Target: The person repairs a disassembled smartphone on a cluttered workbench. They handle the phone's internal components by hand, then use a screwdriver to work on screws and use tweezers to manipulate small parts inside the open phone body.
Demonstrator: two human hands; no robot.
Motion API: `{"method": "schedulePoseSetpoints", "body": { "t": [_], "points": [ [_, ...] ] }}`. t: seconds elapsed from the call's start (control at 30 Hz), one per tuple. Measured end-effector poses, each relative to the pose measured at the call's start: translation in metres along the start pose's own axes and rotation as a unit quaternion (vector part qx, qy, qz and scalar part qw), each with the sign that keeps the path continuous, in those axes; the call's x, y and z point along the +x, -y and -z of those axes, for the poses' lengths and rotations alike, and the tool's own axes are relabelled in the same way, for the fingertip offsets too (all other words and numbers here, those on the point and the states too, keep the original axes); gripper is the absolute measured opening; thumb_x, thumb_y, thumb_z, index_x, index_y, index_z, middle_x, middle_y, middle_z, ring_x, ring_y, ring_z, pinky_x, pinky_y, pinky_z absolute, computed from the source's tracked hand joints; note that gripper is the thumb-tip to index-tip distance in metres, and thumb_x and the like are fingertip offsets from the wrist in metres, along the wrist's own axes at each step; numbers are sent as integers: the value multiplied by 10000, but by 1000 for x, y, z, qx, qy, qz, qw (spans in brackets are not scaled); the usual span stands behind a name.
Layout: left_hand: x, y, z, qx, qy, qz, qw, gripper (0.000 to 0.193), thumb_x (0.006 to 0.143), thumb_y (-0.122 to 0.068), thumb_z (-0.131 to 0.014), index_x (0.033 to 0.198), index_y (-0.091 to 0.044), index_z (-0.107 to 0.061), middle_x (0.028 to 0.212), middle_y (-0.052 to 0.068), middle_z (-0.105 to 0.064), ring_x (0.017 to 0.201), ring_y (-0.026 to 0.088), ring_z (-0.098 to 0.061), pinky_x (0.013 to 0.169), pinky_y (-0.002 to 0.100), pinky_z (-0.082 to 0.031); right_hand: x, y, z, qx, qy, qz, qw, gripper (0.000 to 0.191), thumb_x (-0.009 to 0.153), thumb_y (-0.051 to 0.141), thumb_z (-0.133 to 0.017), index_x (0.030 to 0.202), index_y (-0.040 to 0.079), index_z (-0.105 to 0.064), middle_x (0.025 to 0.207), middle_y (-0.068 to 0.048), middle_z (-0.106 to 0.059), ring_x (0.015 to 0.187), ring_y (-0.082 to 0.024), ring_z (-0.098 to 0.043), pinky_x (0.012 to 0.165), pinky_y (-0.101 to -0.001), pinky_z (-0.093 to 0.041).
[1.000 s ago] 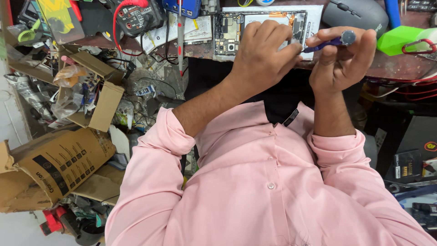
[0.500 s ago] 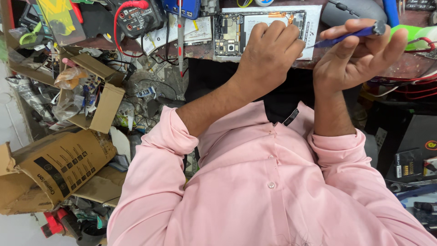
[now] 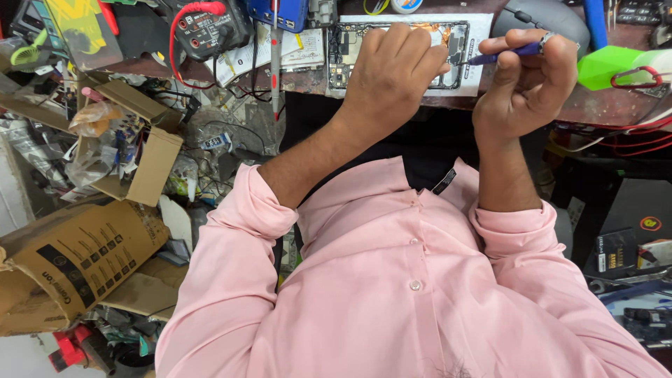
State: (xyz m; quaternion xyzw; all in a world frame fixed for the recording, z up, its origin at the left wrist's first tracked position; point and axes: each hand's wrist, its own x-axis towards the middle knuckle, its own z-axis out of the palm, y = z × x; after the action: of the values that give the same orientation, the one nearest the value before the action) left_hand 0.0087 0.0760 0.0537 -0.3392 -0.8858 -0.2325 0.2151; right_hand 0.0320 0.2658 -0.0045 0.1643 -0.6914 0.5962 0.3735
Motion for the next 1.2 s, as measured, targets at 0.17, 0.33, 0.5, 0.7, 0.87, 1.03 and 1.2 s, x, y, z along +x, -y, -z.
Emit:
{"method": "schedulePoseSetpoints", "body": {
  "t": [0.17, 0.33, 0.5, 0.7, 0.87, 1.03, 1.2],
  "points": [
    [1, 1, 2, -10, -5, -3, 1000, 203, 1014, -299, -664, 1009, -104, -605, 990, 46, -536, 941, 234, -506, 830, 401, -385, 15, 14, -4, -98, 38, 110, 988, 423, 997, 62, -781, 1281, 161, -483, 1062, -122, -594, 853, -280, -683, 711, -336, -570],
    [3, 1, 3, 15, 10, -27, 999, 203, 1022, -305, -686, 965, -124, -613, 958, 36, -525, 922, 224, -503, 792, 393, -375, 21, 16, -6, -78, 62, 99, 990, 387, 1006, 69, -777, 1252, 129, -484, 1019, -131, -615, 866, -279, -666, 730, -375, -566],
    [2, 1, 2, 17, 2, -24, 1000, 198, 1013, -313, -684, 984, -127, -624, 959, 25, -517, 938, 215, -506, 803, 386, -381, 18, 13, -4, -48, 89, 49, 994, 345, 1069, 33, -679, 1307, 128, -447, 1069, -147, -618, 901, -272, -654, 766, -375, -587],
    [4, 1, 4, 11, 8, -17, 1000, 168, 949, -254, -710, 944, -122, -606, 980, 42, -541, 940, 227, -516, 799, 391, -386, 16, 3, -3, -5, 70, 24, 997, 443, 1034, 45, -747, 1331, 165, -441, 1074, -133, -528, 867, -261, -616, 749, -344, -577],
    [7, -4, 4, 27, 8, -13, 1000, 142, 900, -204, -710, 955, -111, -618, 992, 47, -555, 939, 229, -519, 786, 395, -381, 17, 0, -5, -26, 57, 14, 998, 488, 1022, 17, -805, 1331, 162, -457, 1047, -143, -560, 832, -245, -642, 737, -320, -573],
    [7, -3, 6, 5, 4, -12, 1000, 192, 956, -253, -717, 1013, -85, -644, 1018, 60, -567, 947, 240, -513, 795, 404, -379, 17, 11, -5, 60, 87, -33, 994, 337, 1140, 48, -630, 1358, 85, -375, 1116, -232, -678, 963, -322, -721, 867, -378, -615],
    [10, -2, 7, -24, 6, -3, 1000, 206, 946, -276, -738, 933, -95, -640, 1040, 65, -590, 960, 238, -525, 817, 408, -389, 24, 11, -5, -20, 97, 64, 993, 332, 1034, 60, -669, 1271, 101, -441, 1057, -261, -631, 917, -376, -708, 818, -429, -617]
  ]
}}
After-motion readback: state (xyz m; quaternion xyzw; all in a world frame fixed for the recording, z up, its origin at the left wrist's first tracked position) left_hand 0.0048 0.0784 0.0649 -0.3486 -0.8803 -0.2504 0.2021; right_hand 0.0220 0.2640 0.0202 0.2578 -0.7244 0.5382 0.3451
